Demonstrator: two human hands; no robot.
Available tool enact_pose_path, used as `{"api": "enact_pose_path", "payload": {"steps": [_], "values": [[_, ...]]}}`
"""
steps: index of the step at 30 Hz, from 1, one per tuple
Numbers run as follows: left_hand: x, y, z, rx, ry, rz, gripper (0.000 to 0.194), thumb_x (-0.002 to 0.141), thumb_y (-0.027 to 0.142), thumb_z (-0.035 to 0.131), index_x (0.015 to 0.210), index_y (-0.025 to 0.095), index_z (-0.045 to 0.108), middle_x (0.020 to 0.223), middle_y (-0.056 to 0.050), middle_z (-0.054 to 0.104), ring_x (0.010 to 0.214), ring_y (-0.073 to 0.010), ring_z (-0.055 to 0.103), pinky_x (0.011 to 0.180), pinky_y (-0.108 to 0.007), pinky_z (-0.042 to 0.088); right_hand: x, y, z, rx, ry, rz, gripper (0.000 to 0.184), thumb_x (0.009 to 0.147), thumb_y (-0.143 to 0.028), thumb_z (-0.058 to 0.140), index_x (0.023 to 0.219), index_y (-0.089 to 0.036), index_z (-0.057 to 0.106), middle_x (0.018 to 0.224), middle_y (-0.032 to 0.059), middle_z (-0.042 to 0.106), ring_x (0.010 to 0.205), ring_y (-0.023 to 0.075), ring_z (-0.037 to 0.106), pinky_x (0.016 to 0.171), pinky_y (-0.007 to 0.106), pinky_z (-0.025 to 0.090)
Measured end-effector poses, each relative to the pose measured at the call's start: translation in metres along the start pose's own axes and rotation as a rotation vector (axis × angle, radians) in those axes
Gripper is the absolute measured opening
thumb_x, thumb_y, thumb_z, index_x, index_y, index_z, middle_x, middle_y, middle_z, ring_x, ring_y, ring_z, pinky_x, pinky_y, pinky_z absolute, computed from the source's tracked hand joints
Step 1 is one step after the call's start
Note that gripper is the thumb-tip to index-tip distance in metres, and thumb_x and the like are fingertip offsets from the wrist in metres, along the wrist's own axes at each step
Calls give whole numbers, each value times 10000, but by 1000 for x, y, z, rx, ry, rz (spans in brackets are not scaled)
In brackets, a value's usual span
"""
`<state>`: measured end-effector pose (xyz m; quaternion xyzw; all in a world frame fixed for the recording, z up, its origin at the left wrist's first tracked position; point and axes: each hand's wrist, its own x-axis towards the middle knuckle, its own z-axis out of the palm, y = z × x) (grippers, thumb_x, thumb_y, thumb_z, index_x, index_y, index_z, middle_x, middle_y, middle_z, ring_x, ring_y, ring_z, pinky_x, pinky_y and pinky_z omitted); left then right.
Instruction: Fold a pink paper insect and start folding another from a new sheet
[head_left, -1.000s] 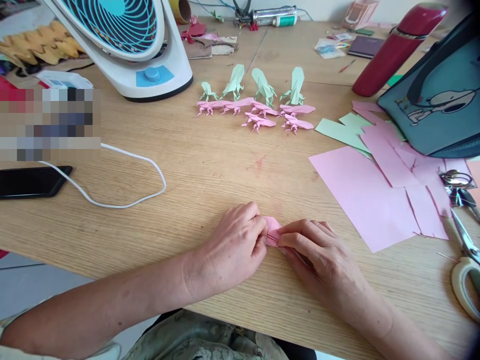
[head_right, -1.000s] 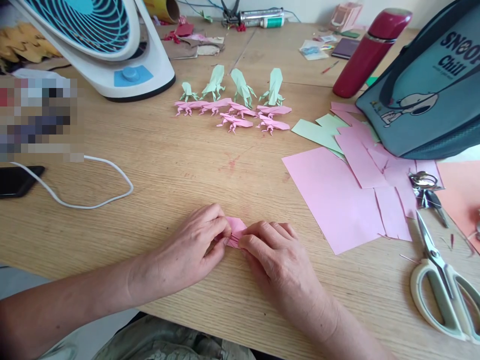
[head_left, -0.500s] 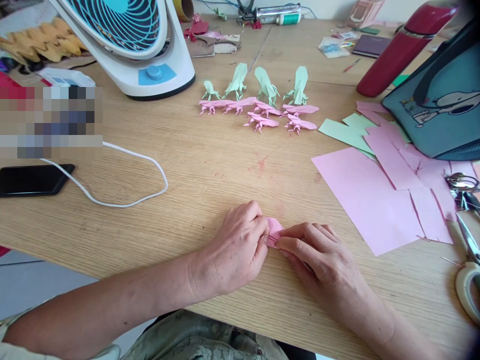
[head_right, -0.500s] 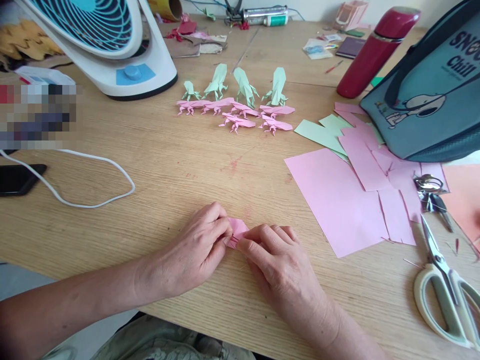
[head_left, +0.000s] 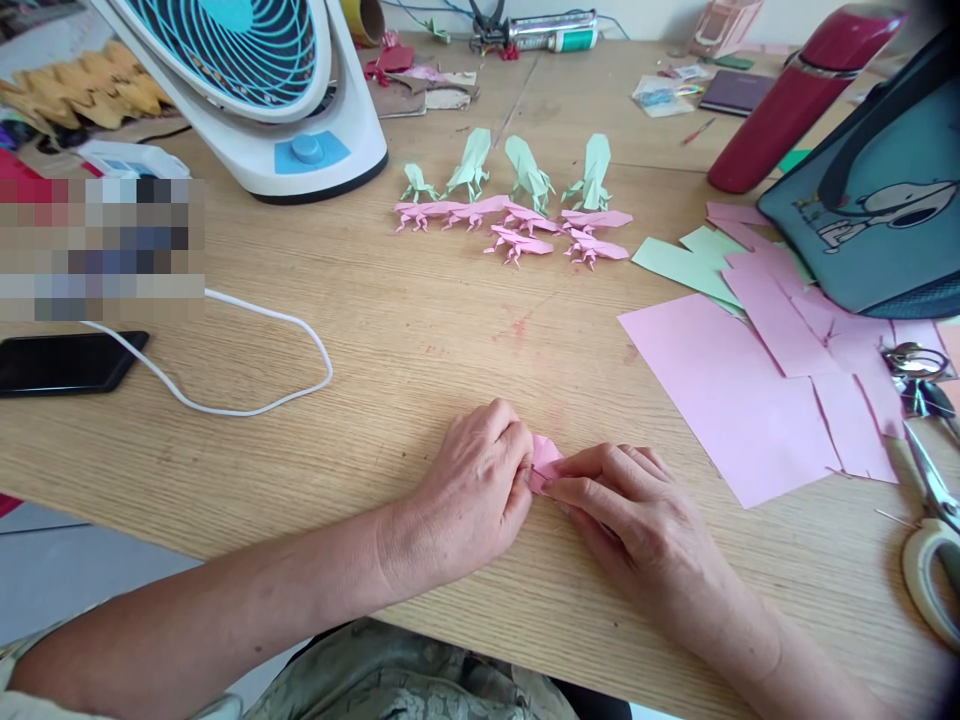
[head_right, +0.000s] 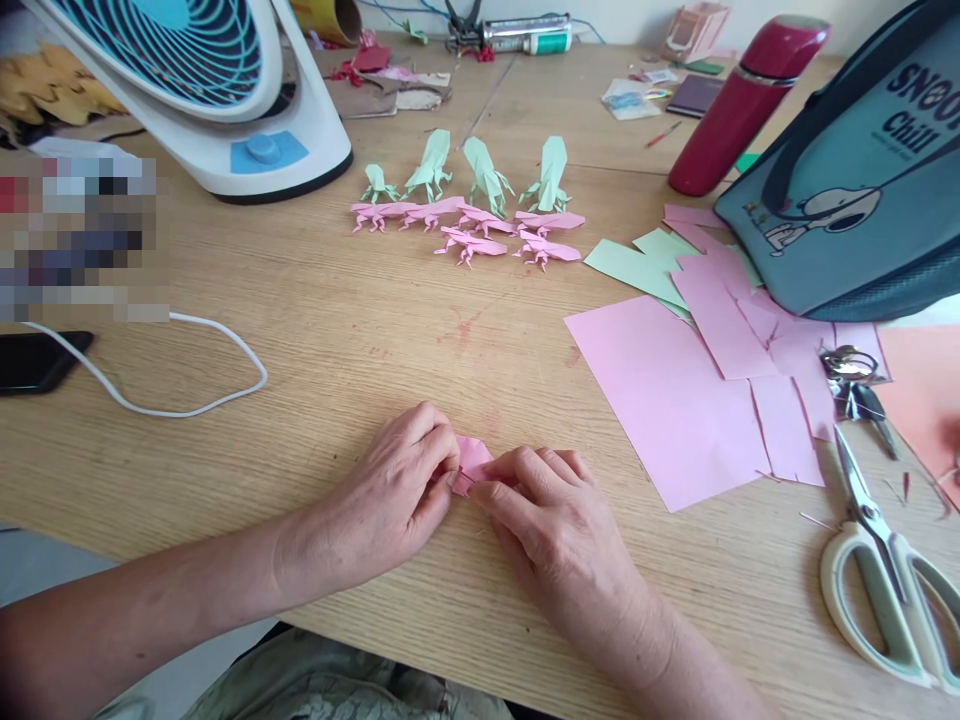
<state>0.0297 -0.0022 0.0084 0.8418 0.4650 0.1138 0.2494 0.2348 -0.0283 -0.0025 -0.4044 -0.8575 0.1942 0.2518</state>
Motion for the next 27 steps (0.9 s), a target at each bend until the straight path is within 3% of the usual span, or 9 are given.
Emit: {"api": "enact_pose_path", "payload": {"steps": [7,12,15,18,23,27], "values": [[-5,-1,-3,-12,65,114,250,923,83,466,1094,202,604,1073,-61,616,1001,-206,575,888,-387,475,1,-1,-1,-7,9,9,262,994,-157,512,1164,-251,688,1051,74,693,899,186,624,791,366,440],[-31,-10,-10,153,132,345,320,997,117,434,1270,200,577,1287,-59,660,1180,-201,578,1025,-398,418,2,0,-1,7,19,4,242,981,-127,519,1098,-232,701,1028,81,692,887,192,613,793,376,434],[-44,-18,-11,347,90,527,405,1016,107,376,1402,140,495,1455,-86,555,1384,-233,444,1141,-445,329,2,0,-1,12,24,-1,268,966,-95,523,1119,-231,695,1026,80,689,884,194,606,800,381,429],[-48,-21,-10,451,74,533,421,1018,175,434,1430,87,459,1512,-110,485,1454,-265,357,1184,-487,285,2,-1,-1,4,17,5,244,971,-109,527,1106,-224,695,1015,80,684,883,192,603,799,378,426],[-44,-21,-12,409,21,509,471,1004,257,494,1448,110,436,1486,-118,515,1426,-257,419,1209,-520,266,2,-2,-1,-1,26,-1,204,974,-120,525,1046,-214,690,1011,81,684,865,184,603,785,368,427],[-45,-20,-13,456,2,486,547,995,322,526,1481,107,396,1550,-101,430,1477,-243,331,1252,-511,137,1,-1,-1,9,13,0,236,956,-91,534,1083,-221,684,1041,74,682,887,185,607,805,372,431]]}}
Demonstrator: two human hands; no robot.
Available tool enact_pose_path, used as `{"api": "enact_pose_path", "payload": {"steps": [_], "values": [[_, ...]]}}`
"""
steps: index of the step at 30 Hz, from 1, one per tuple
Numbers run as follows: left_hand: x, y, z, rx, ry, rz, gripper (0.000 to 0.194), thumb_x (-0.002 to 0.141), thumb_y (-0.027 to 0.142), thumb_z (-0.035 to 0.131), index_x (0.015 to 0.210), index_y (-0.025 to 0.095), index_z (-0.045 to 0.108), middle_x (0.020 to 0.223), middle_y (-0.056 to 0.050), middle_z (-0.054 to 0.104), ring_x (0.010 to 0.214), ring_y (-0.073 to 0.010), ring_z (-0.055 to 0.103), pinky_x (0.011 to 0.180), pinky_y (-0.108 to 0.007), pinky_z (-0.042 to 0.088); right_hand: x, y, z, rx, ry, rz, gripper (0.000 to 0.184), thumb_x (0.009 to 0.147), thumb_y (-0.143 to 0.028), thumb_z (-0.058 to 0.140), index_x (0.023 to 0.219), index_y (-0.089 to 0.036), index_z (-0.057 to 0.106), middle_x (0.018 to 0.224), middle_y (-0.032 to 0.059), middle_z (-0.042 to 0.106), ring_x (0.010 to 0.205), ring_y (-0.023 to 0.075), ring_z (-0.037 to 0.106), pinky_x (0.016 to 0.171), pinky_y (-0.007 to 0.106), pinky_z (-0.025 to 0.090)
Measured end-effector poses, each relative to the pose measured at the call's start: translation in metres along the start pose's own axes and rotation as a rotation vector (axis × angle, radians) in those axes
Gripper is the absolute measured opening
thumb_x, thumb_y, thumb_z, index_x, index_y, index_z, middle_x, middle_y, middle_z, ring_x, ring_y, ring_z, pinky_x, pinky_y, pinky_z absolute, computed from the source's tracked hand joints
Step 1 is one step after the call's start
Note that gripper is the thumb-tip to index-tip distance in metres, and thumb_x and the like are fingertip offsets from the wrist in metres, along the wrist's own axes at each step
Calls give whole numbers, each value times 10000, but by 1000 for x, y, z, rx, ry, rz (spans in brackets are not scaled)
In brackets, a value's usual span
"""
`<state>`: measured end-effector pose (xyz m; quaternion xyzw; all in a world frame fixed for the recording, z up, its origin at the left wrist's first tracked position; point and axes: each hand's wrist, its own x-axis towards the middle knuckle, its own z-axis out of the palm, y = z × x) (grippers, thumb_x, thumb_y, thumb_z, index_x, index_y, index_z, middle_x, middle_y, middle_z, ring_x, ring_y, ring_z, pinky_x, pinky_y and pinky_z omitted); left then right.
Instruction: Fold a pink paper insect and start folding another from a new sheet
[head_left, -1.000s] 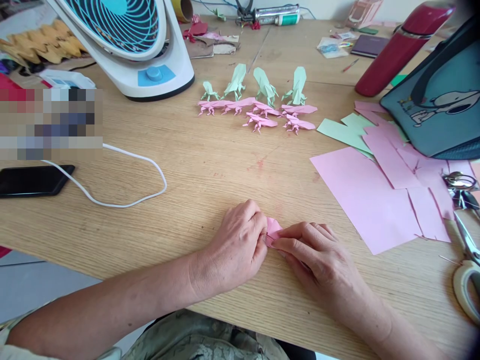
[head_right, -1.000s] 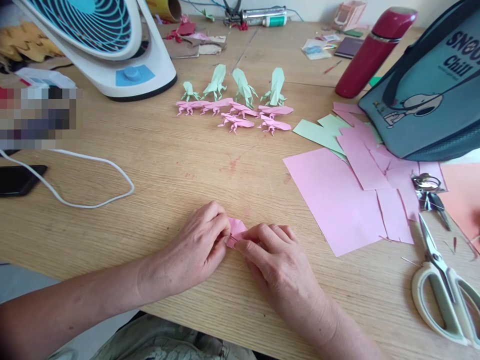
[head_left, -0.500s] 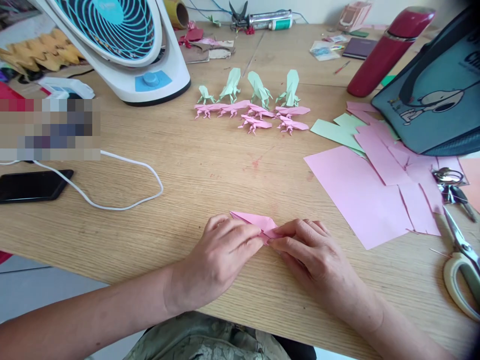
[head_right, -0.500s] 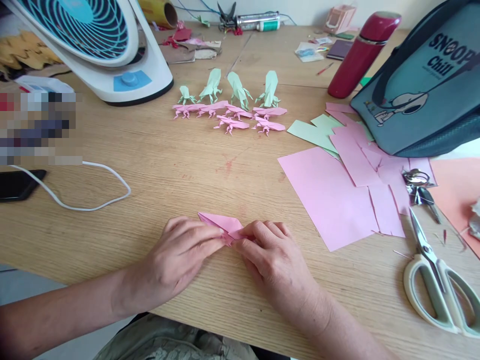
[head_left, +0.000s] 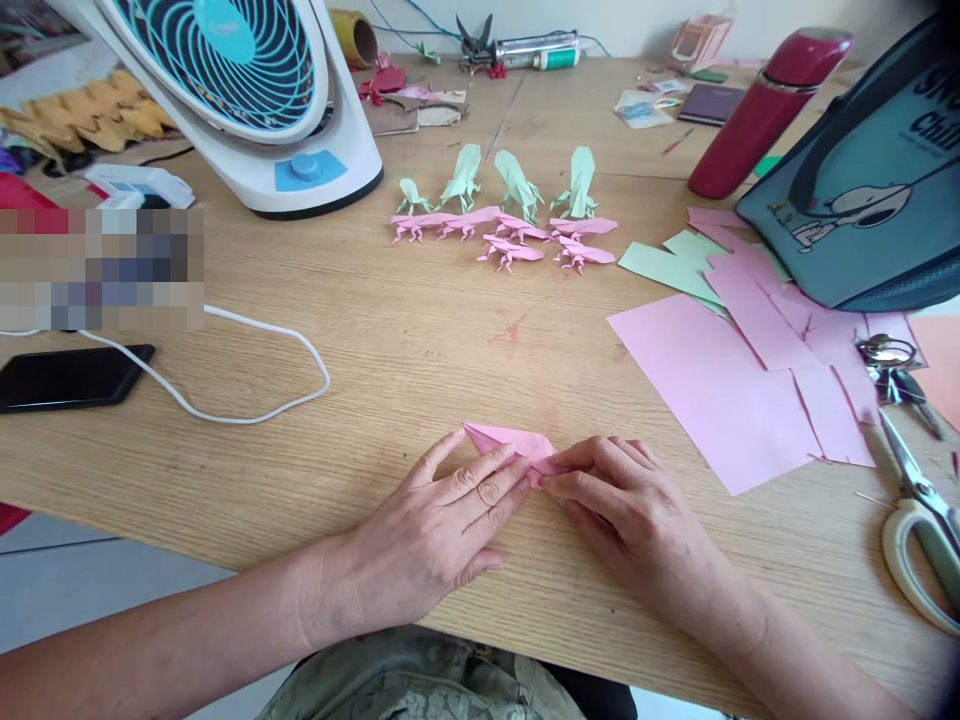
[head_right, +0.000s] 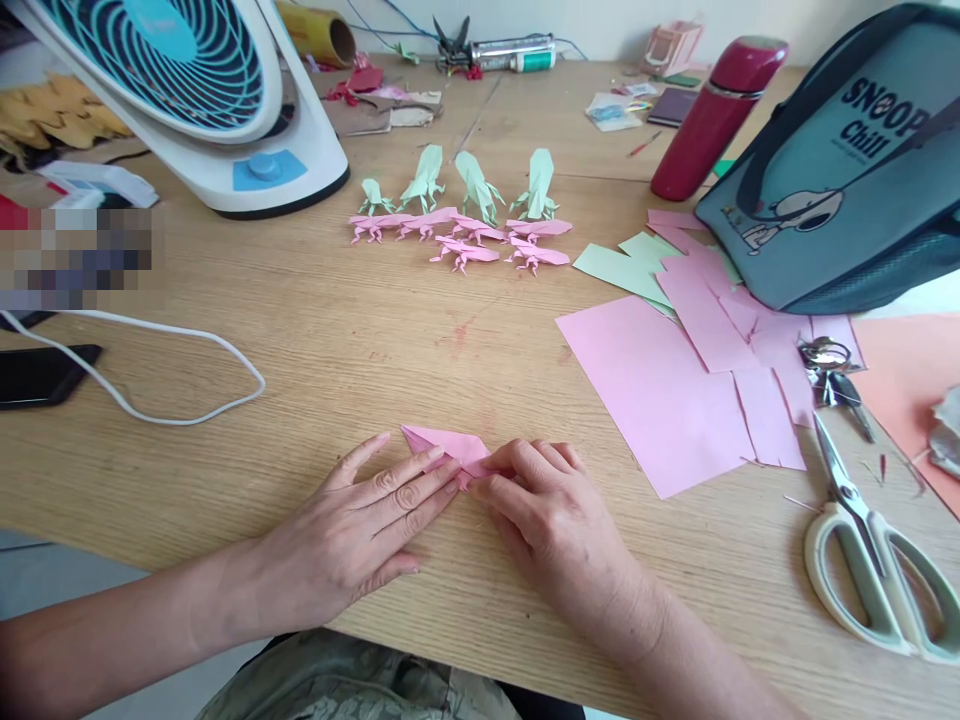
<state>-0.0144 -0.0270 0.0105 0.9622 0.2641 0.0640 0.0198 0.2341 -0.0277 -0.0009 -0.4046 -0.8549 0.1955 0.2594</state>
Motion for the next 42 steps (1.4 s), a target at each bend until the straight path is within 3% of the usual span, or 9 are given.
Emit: {"api": "enact_pose_path", "payload": {"steps": [5,11,17,22,29,35,38,42], "values": [[1,-2,-3,39,-71,57,703,953,484,561,1511,109,356,1612,-103,306,1534,-231,173,1258,-459,106,-1,0,0,0,1,9,216,962,-102,525,1056,-216,683,1029,74,677,885,186,609,805,368,436],[2,-8,4,4,-114,59,902,920,630,504,1555,58,215,1639,-140,199,1548,-239,83,1249,-487,-15,0,0,0,1,-8,13,203,946,-78,537,1029,-204,672,1028,81,680,880,191,599,805,382,442],[4,-8,7,-68,-108,31,932,923,646,470,1578,80,125,1616,-162,277,1537,-261,148,1223,-511,173,-7,4,-4,-21,-55,-30,240,986,-139,507,1158,-209,659,1163,109,679,983,207,626,867,406,487],[6,-9,5,-81,-80,38,875,927,691,371,1577,134,187,1617,-146,283,1527,-255,192,1218,-508,180,-14,12,-17,-61,-181,-174,397,995,-139,461,1380,-190,545,1354,153,610,1132,241,621,943,443,533],[8,-4,5,-48,-57,8,946,869,774,343,1557,130,257,1621,-149,269,1511,-292,226,1216,-543,130,-16,8,-20,-189,-261,-265,428,978,-119,436,1394,-91,535,1484,215,488,1227,318,572,988,509,535],[6,-2,7,-36,-36,0,920,867,787,325,1520,139,348,1611,-137,305,1497,-310,248,1215,-550,88,-27,14,-33,-23,-286,-100,493,1018,-192,432,1509,-182,392,1508,135,488,1376,224,481,1128,426,455],[5,-3,10,-48,-23,4,913,865,789,326,1502,136,379,1596,-144,339,1494,-313,251,1213,-562,88,-29,18,-41,83,-303,-21,454,1028,-181,395,1480,-212,430,1506,99,494,1355,174,505,1109,345,470],[5,-4,11,-47,-13,9,932,850,804,333,1511,147,367,1584,-143,366,1482,-317,274,1205,-577,103,-26,18,-43,26,-352,-96,446,1018,-161,414,1459,-201,464,1515,120,478,1365,190,490,1113,355,459]]}}
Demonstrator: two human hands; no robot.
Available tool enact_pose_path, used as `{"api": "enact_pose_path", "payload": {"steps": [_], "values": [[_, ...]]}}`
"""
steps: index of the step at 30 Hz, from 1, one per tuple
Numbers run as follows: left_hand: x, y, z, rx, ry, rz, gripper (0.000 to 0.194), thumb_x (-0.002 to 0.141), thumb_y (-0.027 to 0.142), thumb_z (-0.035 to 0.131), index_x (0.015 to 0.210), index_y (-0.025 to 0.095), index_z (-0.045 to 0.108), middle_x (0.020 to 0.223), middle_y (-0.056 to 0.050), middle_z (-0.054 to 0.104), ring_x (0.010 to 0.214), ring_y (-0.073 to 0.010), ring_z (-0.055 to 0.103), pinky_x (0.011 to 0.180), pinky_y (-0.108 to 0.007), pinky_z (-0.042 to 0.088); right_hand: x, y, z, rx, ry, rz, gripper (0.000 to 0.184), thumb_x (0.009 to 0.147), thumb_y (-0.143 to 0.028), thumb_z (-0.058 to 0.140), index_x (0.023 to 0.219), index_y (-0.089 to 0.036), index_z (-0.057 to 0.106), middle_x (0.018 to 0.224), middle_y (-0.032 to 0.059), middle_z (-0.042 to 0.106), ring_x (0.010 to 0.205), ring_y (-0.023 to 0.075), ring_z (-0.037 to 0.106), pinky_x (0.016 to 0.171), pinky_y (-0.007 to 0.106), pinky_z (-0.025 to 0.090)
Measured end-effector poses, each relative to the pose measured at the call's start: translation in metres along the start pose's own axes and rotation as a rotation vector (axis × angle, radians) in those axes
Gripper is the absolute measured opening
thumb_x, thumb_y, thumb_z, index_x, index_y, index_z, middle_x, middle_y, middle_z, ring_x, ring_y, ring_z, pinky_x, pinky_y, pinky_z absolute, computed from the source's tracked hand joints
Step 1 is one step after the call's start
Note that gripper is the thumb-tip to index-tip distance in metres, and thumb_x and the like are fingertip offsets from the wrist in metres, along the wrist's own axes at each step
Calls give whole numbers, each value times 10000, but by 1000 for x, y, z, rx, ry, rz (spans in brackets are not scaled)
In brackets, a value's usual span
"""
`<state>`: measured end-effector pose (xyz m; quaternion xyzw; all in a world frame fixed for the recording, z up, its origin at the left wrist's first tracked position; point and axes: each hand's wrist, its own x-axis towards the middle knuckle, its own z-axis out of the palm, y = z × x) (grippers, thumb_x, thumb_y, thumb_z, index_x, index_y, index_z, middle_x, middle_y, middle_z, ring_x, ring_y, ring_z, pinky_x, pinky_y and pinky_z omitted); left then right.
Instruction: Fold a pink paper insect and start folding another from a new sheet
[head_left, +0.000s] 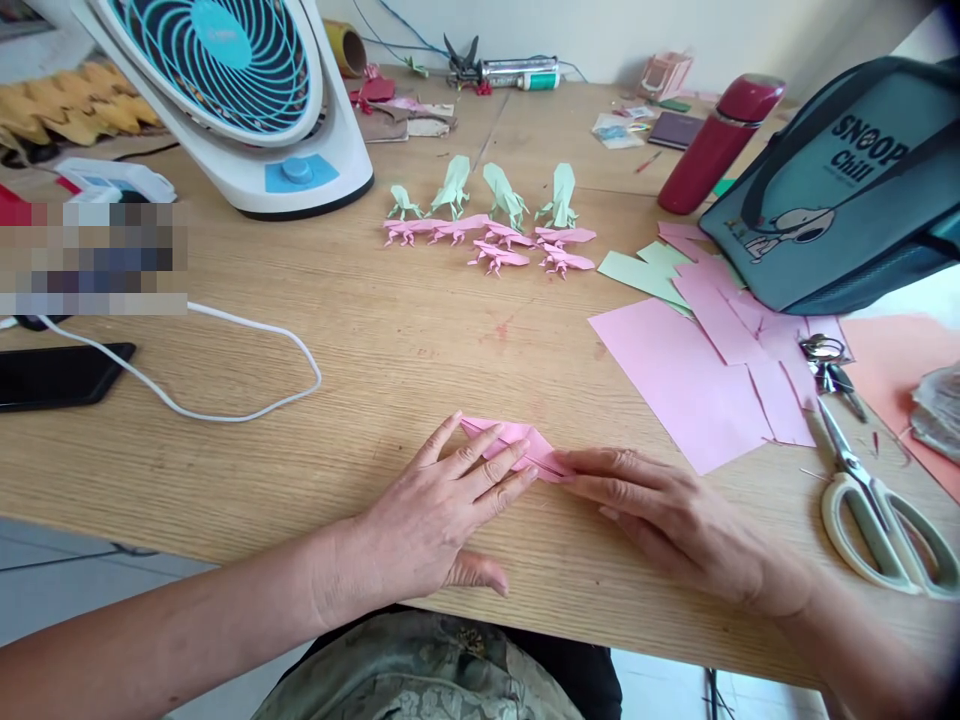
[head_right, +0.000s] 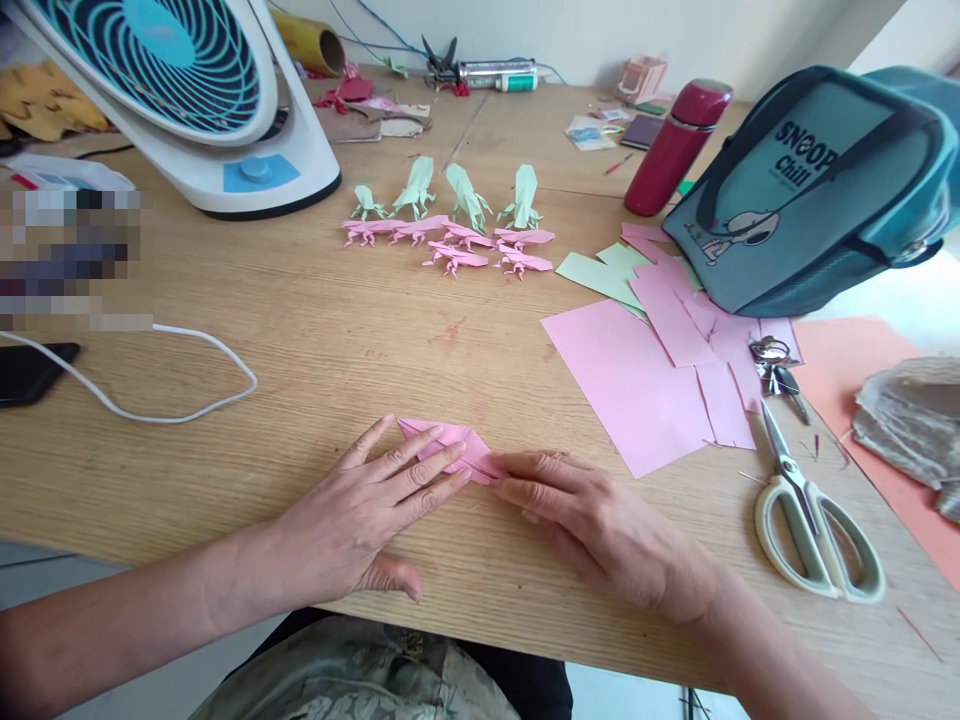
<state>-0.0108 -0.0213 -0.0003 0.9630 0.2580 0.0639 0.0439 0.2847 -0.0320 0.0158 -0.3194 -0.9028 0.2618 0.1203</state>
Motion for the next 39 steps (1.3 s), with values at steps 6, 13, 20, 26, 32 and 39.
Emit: {"api": "enact_pose_path", "payload": {"steps": [6,13,20,26,32,39], "values": [[1,0,-1,37,-51,-14,932,856,812,268,1545,186,310,1609,-100,327,1489,-307,245,1207,-545,-61,3,2,6,-217,-23,-145,504,1008,-172,421,1505,-93,397,1542,202,423,1380,286,450,1115,461,447],[4,5,-4,45,-82,-50,948,843,823,305,1549,192,307,1618,-94,311,1492,-308,229,1213,-509,-50,-1,5,8,-241,-34,-186,527,965,-92,436,1486,-20,399,1565,227,372,1408,301,417,1154,469,416],[4,5,-5,52,-87,-56,954,834,825,336,1548,193,311,1622,-100,301,1488,-321,232,1209,-521,-4,-5,7,8,-255,-5,-208,507,972,-78,422,1473,2,412,1557,231,383,1446,292,375,1186,457,387],[3,5,-3,53,-85,-49,946,839,825,304,1550,201,309,1624,-110,291,1486,-327,239,1206,-554,22,-8,10,7,-272,29,-245,454,982,-61,395,1421,22,474,1539,239,404,1448,293,373,1183,450,385],[3,7,-4,62,-90,-67,918,835,797,401,1548,225,307,1632,-102,275,1482,-336,243,1178,-575,155,-10,11,9,-253,55,-256,430,982,-48,391,1389,44,495,1502,268,445,1455,304,356,1164,465,411],[5,7,-6,53,-77,-58,911,842,778,425,1532,191,337,1613,-121,315,1472,-342,252,1165,-583,146,-10,9,7,-216,37,-217,461,967,-29,427,1426,-6,471,1521,252,428,1438,298,388,1157,474,428]]}}
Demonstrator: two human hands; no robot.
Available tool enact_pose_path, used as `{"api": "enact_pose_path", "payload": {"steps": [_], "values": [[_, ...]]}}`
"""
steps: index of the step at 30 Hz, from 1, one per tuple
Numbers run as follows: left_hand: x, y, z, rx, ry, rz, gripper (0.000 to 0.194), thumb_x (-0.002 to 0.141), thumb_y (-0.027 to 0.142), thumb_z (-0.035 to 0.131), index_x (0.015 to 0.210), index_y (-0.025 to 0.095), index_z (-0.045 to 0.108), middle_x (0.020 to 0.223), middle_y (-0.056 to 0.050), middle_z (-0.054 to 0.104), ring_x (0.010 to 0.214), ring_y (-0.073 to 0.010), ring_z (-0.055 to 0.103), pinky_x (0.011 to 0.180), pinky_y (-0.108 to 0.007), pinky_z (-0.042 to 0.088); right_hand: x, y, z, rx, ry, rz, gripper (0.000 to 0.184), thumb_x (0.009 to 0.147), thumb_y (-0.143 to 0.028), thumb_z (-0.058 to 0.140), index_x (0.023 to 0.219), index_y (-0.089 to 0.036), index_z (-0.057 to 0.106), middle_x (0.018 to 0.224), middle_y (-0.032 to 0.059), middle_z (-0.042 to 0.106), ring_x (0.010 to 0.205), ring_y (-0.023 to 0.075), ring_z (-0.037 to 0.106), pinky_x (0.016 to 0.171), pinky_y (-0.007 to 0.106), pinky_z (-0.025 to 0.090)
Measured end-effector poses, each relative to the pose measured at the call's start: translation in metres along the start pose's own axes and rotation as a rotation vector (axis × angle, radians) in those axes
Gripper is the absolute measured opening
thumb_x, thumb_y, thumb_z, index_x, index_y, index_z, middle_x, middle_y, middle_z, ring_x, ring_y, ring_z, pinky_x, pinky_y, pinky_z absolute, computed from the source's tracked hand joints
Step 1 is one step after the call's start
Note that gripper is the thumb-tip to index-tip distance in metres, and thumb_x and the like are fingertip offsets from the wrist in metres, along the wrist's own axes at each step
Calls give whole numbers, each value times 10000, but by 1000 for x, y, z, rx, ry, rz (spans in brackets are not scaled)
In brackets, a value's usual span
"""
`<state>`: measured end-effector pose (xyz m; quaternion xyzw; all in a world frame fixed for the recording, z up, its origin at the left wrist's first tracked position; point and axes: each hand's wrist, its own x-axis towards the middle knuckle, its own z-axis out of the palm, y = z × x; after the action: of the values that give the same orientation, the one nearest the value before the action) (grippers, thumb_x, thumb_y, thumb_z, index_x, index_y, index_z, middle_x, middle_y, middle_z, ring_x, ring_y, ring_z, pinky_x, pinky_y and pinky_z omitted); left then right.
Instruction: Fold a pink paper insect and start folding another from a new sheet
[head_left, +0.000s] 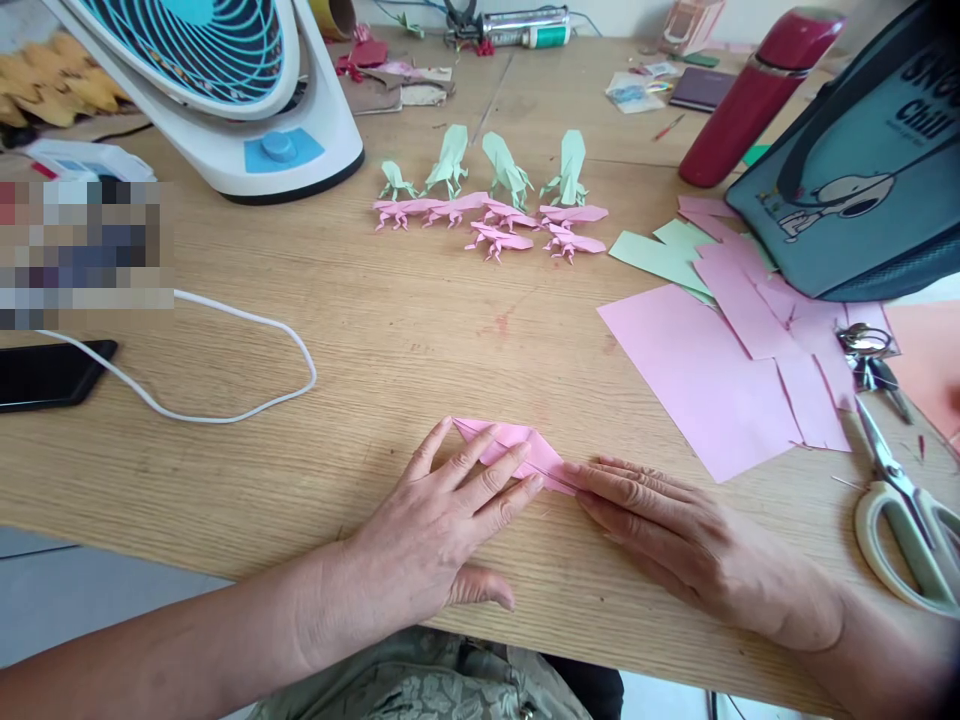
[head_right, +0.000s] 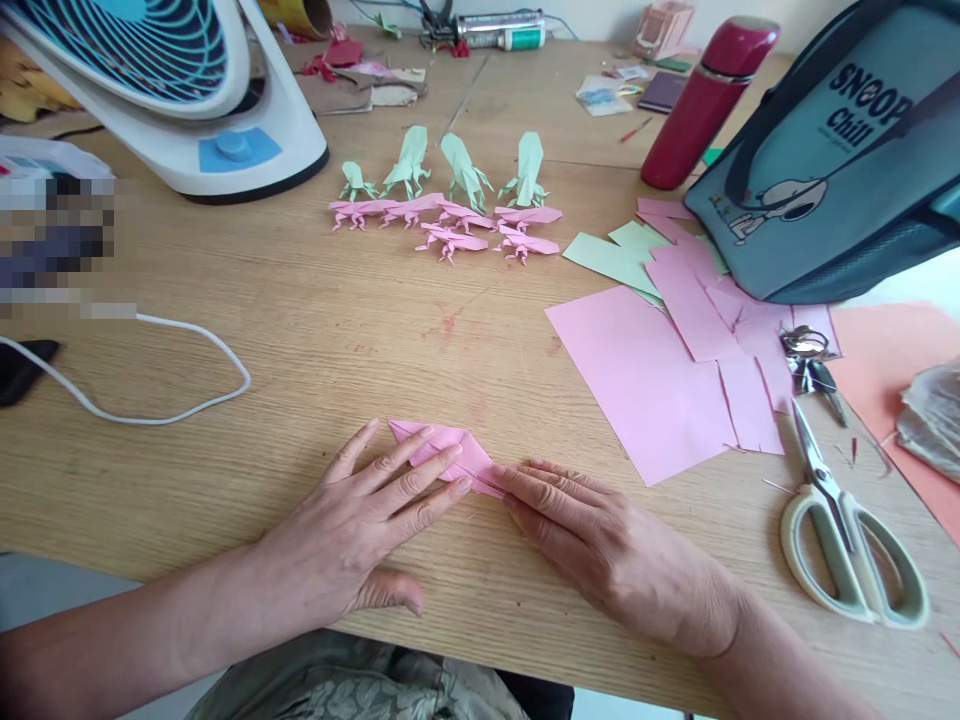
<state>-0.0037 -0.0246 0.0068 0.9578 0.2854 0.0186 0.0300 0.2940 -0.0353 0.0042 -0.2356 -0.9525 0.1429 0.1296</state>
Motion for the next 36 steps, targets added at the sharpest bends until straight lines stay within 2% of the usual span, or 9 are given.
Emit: {"api": "enact_pose_path", "payload": {"steps": [4,8,10,13,17,20,23,30,36], "values": [[-1,2,2,-25,24,-6,879,859,765,404,1521,189,352,1600,-131,338,1468,-342,260,1166,-612,114,-1,-7,-1,-28,2,35,445,969,-65,467,1413,-31,495,1507,227,461,1396,290,450,1153,469,437],[0,14,5,-89,42,-81,812,890,743,384,1491,198,399,1566,-134,395,1471,-344,260,1170,-641,100,11,-26,1,-52,142,182,381,976,-92,470,1342,-112,571,1387,180,583,1237,283,584,1012,468,544],[3,22,6,-108,53,-135,830,855,759,445,1471,204,424,1543,-153,417,1467,-359,266,1158,-661,130,21,-36,6,-52,197,252,415,973,-80,453,1375,-126,545,1360,179,592,1202,278,598,965,441,564],[7,32,7,-125,62,-184,808,848,718,527,1456,193,439,1551,-153,402,1457,-373,282,1151,-658,183,34,-43,18,-49,201,308,481,974,-70,417,1449,-131,457,1386,168,573,1262,265,559,1024,428,530],[6,34,7,-146,72,-201,819,849,718,526,1472,197,426,1569,-127,385,1441,-418,296,1141,-666,216,36,-42,30,-50,201,318,491,980,-81,393,1468,-134,413,1401,155,564,1277,256,543,1052,451,502],[1,31,8,-120,73,-188,882,857,725,508,1507,146,368,1600,-144,329,1451,-454,251,1141,-682,196,32,-40,30,-41,207,332,516,964,-49,390,1471,-143,410,1403,141,569,1272,236,546,1038,423,508],[-2,26,8,-98,61,-148,887,861,722,501,1499,118,376,1617,-152,288,1459,-467,228,1146,-695,163,31,-39,28,-70,182,290,548,960,-38,390,1498,-143,390,1445,162,536,1252,248,561,1031,449,497],[-3,22,4,-126,59,-108,850,847,729,501,1428,109,477,1571,-148,386,1456,-457,253,1137,-718,170,36,-41,29,-209,119,217,571,988,-166,484,1526,-58,328,1545,210,413,1437,287,383,1111,499,428],[-11,3,-2,-163,91,-69,818,930,647,442,1536,117,302,1554,-175,406,1493,-388,223,1153,-676,186,32,-44,32,-229,94,217,606,996,-206,468,1538,-19,272,1577,211,350,1479,272,318,1162,499,381]]}}
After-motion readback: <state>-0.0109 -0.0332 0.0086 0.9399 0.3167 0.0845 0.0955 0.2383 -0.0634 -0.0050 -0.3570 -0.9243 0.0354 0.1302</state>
